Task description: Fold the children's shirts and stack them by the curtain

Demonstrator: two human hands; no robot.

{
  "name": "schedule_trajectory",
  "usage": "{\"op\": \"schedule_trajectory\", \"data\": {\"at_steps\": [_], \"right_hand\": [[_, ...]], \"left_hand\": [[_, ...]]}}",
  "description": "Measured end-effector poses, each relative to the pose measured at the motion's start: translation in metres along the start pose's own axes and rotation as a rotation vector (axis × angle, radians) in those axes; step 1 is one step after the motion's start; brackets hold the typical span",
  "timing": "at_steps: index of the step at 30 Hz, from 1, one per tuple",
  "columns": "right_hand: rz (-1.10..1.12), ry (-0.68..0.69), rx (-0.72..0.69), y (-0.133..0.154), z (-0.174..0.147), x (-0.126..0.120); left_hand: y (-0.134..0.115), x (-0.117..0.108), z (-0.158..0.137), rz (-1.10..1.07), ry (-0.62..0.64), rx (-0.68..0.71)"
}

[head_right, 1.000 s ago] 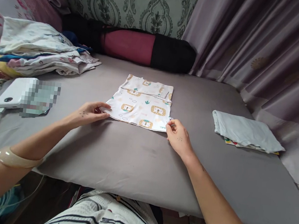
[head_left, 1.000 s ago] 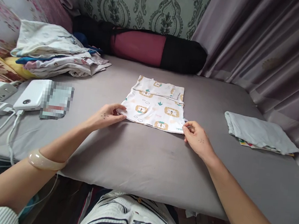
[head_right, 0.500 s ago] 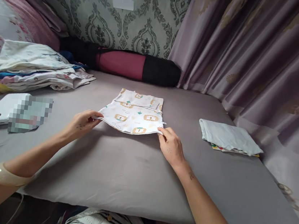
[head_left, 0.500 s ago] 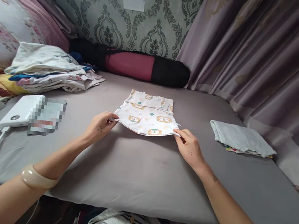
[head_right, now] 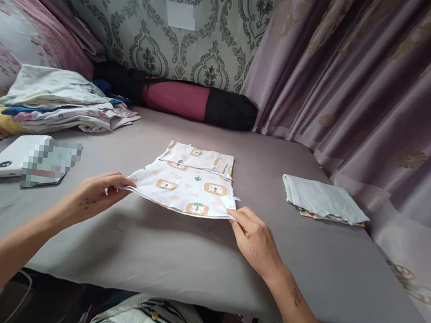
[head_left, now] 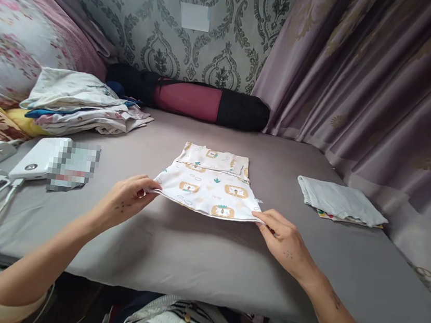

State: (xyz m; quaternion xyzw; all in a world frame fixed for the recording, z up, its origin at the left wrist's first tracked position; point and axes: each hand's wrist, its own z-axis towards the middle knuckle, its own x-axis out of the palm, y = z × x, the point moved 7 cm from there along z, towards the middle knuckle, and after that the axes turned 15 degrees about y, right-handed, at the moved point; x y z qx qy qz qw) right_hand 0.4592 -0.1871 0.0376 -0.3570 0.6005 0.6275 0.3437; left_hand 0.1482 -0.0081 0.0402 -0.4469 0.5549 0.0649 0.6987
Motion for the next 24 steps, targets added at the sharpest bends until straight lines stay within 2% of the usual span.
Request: {"op": "schedule_trajectory", "data": {"at_steps": [5,8,11,17,24], "right_hand": [[0.02,0.121,-0.029,0.011,-0.022,0.002],[0.041,0.127,-0.03,0.01,-0.023,0.001],[0.099,0.057,0.006,0.003,-0.014,-0.002],[0.119,-0.129,0.088,-0.014,0.021,-0.013],[0.075,-0.157,0.173,-0.044,0.057,-0.008]], "left_hand": [[-0.009,0.004,-0.022,-0.008,0.121,0.041],[-0.007,0.006,-0.024,-0.042,0.152,0.045],[-0.002,0.003,-0.014,-0.063,0.082,0.018],[0.007,-0.004,0.017,-0.108,-0.138,-0.12],[0.019,0.0,0.058,-0.088,-0.254,-0.157]]}}
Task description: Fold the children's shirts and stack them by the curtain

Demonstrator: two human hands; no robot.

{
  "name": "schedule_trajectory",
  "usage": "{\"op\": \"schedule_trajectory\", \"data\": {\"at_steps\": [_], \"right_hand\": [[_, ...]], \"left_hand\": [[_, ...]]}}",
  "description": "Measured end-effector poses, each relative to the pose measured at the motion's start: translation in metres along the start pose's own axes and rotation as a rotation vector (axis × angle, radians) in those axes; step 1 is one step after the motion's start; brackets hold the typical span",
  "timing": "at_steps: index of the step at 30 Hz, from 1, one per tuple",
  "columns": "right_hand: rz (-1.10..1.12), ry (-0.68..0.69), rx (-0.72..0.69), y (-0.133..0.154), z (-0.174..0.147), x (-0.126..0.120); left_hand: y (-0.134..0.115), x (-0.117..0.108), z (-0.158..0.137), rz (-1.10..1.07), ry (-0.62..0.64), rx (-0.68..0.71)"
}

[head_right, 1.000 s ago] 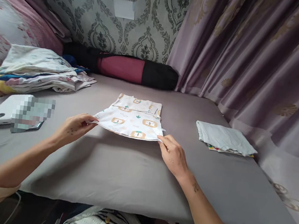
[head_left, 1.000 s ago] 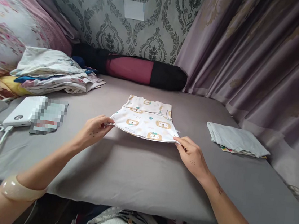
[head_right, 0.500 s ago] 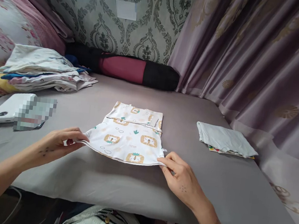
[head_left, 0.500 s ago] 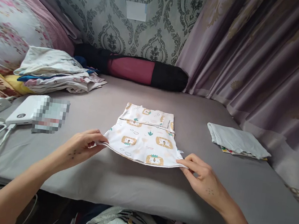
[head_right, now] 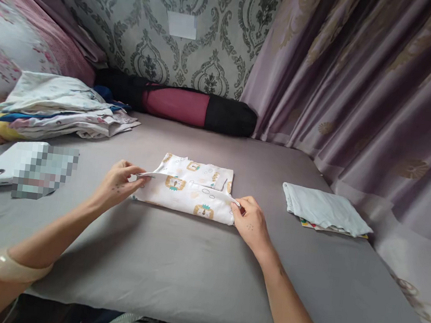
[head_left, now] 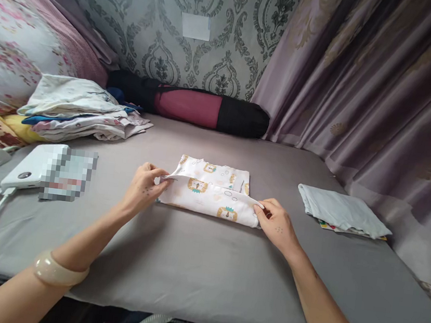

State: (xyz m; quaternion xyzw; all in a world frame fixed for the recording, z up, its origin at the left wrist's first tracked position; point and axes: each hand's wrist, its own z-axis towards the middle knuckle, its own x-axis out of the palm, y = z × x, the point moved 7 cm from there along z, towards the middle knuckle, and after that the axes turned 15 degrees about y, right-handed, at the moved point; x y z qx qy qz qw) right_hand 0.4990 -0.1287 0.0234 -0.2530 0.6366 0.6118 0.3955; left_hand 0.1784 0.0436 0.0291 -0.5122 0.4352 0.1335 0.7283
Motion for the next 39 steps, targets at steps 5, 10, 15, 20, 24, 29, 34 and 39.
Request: {"op": "schedule_trajectory", "data": {"at_steps": [5,10,15,20,24,29,34,39], "right_hand": [[-0.053,0.0,0.043,-0.018,0.025,0.006],[-0.137,-0.005,0.094,-0.029,0.049,0.011],[-0.21,0.005,0.164,-0.032,0.07,0.013],[-0.244,0.005,0.209,-0.036,0.087,0.013],[-0.255,0.002,0.252,-0.041,0.098,0.014],[-0.252,0.007,0.306,-0.049,0.108,0.017],[-0.279,0.026,0.333,-0.053,0.113,0.019],[-0.282,0.032,0.367,-0.057,0.117,0.019]], "left_hand": [[0.008,0.01,0.025,0.07,0.009,0.007],[0.014,0.019,0.048,0.159,0.021,-0.054],[0.015,0.026,0.068,0.233,0.001,-0.092],[0.014,0.033,0.081,0.274,0.008,-0.129],[0.014,0.036,0.09,0.299,0.026,-0.181],[0.016,0.04,0.099,0.336,0.029,-0.204],[0.019,0.045,0.108,0.364,0.037,-0.196],[0.023,0.049,0.117,0.377,0.041,-0.198]]}}
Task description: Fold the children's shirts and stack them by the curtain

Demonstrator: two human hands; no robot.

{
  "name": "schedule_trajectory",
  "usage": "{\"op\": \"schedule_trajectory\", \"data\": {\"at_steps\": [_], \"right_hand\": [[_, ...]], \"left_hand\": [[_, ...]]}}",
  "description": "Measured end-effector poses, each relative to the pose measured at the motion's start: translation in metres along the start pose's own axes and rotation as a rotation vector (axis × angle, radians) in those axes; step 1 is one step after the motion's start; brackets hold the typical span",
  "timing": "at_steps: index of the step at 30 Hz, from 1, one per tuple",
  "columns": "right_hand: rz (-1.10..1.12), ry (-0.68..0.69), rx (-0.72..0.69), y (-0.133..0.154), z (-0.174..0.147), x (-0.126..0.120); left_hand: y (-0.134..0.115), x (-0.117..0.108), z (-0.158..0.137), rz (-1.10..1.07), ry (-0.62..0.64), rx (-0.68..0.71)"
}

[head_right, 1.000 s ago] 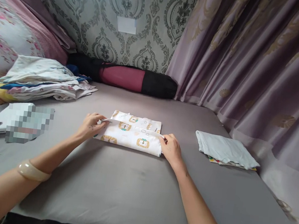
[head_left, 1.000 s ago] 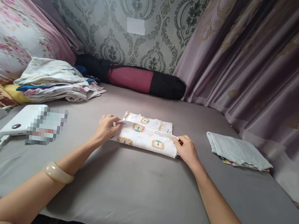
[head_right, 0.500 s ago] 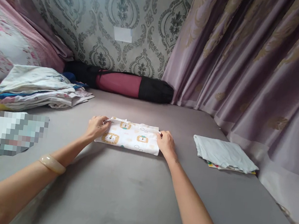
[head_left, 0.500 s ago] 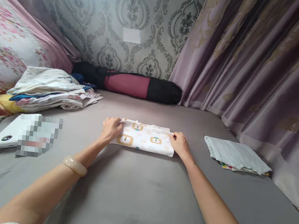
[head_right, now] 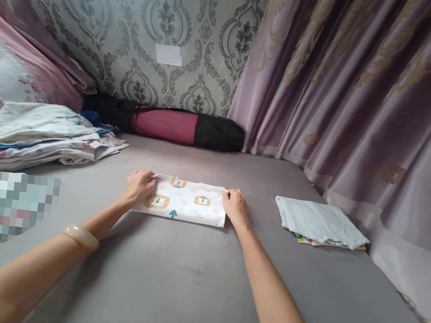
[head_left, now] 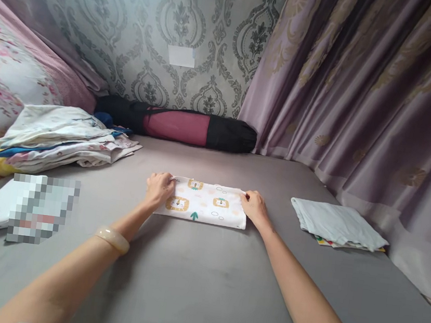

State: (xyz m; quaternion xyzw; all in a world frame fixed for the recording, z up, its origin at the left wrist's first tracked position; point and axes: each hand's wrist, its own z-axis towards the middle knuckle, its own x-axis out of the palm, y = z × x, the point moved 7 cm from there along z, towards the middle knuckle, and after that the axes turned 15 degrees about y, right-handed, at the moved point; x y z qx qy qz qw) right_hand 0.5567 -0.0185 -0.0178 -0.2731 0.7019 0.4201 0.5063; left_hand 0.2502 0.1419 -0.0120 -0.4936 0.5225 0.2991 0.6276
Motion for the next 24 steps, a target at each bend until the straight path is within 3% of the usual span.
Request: {"op": "schedule_trajectory", "data": {"at_steps": [10,15,18,21,24], "right_hand": [[-0.011,0.027,0.063,-0.001,0.003,0.004],[0.082,0.033,0.077,-0.004,0.0,0.0],[0.127,0.033,0.084,-0.004,-0.005,-0.007],[0.088,-0.053,0.085,0.011,-0.018,-0.019],[0.013,-0.121,-0.036,0.05,-0.034,-0.02]], "left_hand": [[0.004,0.005,0.006,-0.013,0.019,-0.028],[0.02,0.01,0.014,-0.167,0.05,0.001],[0.027,0.003,0.009,-0.212,-0.017,-0.008],[0.014,-0.008,-0.004,-0.153,-0.121,0.048],[-0.02,-0.007,-0.019,-0.075,-0.127,0.214]]}}
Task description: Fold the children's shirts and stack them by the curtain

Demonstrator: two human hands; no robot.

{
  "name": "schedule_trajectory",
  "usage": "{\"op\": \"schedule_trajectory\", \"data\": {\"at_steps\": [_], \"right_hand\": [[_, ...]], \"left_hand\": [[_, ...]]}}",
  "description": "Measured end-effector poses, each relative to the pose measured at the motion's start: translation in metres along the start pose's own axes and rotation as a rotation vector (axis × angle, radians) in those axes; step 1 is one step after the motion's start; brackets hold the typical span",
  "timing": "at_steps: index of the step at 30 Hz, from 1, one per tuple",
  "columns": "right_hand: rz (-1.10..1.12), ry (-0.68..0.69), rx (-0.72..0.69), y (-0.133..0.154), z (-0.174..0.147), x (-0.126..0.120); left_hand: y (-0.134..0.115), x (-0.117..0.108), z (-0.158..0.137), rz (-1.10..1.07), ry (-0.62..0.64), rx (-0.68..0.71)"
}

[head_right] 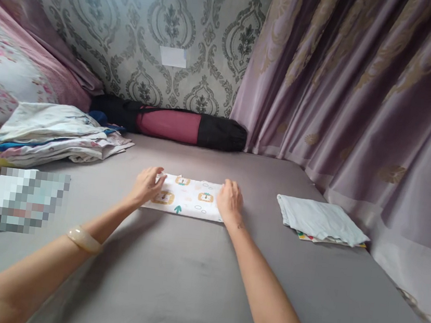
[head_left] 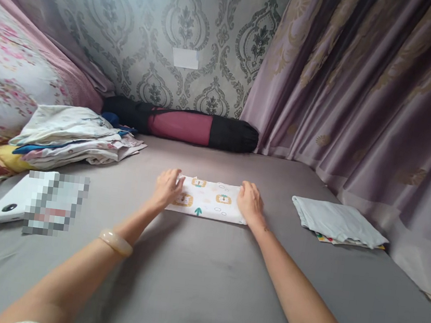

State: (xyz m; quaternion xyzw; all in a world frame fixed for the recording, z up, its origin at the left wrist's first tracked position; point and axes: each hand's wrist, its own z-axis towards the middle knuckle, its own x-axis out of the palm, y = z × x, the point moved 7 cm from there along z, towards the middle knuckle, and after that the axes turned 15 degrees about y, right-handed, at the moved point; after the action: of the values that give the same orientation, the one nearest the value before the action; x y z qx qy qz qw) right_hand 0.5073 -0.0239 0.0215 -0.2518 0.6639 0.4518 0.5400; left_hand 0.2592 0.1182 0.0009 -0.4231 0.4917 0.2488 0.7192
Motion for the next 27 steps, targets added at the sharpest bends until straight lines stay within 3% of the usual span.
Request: {"op": "schedule_trajectory", "data": {"at_steps": [4,7,11,17,27], "right_hand": [[-0.06,0.123,-0.317,0.066,-0.016,0.026],[-0.071,0.222,-0.368,0.088,-0.02,0.047],[-0.083,0.292,-0.376,0.092,-0.016,0.065],[-0.125,0.246,-0.396,0.089,-0.016,0.075],[-0.101,0.216,-0.367,0.086,-0.015,0.076]], "left_hand": [[-0.052,0.023,-0.009,0.076,0.134,0.26],[-0.07,0.037,-0.012,0.14,0.211,0.301],[-0.071,0.049,-0.012,0.21,0.301,0.275],[-0.064,0.059,-0.011,0.226,0.345,0.231],[-0.061,0.058,-0.014,0.231,0.29,0.199]]}}
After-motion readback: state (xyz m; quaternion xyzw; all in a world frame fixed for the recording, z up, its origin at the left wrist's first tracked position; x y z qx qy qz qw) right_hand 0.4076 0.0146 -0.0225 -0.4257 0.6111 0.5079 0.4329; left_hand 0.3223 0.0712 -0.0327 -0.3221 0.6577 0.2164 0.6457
